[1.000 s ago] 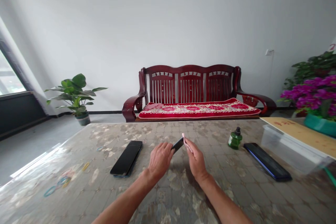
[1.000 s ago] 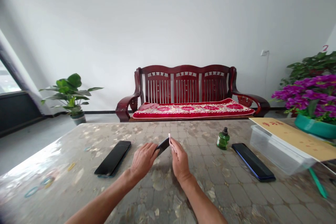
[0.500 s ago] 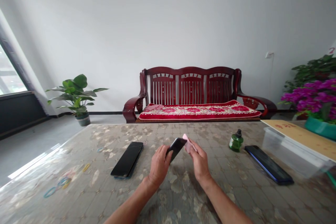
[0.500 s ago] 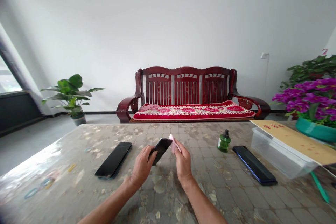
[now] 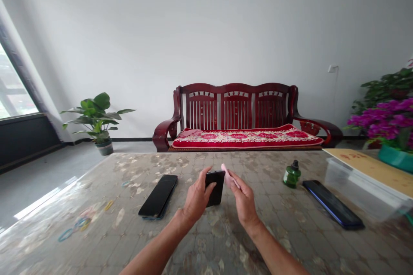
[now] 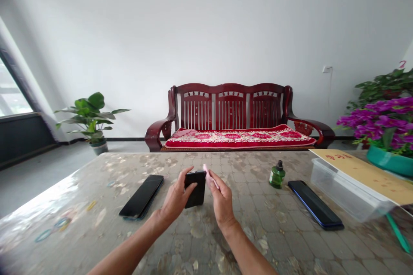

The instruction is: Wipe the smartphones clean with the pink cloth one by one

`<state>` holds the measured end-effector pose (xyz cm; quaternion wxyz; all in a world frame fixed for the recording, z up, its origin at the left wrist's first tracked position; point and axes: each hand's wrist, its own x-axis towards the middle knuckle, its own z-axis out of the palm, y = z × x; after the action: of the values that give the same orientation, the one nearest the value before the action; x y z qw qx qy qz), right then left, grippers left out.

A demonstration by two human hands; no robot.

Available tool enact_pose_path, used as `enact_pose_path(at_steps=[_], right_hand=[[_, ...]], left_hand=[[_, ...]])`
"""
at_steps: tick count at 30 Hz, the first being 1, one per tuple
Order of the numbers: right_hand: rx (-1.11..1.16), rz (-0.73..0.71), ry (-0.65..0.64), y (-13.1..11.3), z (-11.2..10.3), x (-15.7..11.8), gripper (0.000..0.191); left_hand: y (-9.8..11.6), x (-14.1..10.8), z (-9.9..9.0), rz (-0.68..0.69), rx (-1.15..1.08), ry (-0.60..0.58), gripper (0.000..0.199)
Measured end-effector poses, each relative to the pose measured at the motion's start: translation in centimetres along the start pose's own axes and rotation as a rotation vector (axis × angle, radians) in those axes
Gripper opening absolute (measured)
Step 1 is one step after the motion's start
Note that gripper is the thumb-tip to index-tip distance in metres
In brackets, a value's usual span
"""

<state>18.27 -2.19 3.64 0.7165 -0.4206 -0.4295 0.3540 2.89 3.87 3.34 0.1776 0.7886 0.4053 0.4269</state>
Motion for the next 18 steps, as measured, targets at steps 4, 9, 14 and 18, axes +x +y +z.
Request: enact_pose_path(at_steps=[4, 9, 14, 18], right_hand=[[-0.024, -0.002, 0.013, 0.2, -0.1, 0.1, 0.051], [-0.055, 0.001, -0.036, 1.7, -0.2, -0.1, 0.051], [-0.104, 0.044, -0.102, 4.1, -0.8, -0.3, 0.053], [-0.197, 0.000, -0.135, 4.5, -1.0, -0.2, 0.046]], left_hand=[[0.4, 0.6, -0.5, 0.024, -0.011, -0.032, 0.027], [1.0, 1.2, -1.0, -0.036, 0.070, -0.022, 0.014], [0.1, 1.2, -0.5, -0.158, -0.020, 0.070, 0.017], [-0.5, 1.0, 0.2, -0.191, -0.171, 0.201, 0.020]])
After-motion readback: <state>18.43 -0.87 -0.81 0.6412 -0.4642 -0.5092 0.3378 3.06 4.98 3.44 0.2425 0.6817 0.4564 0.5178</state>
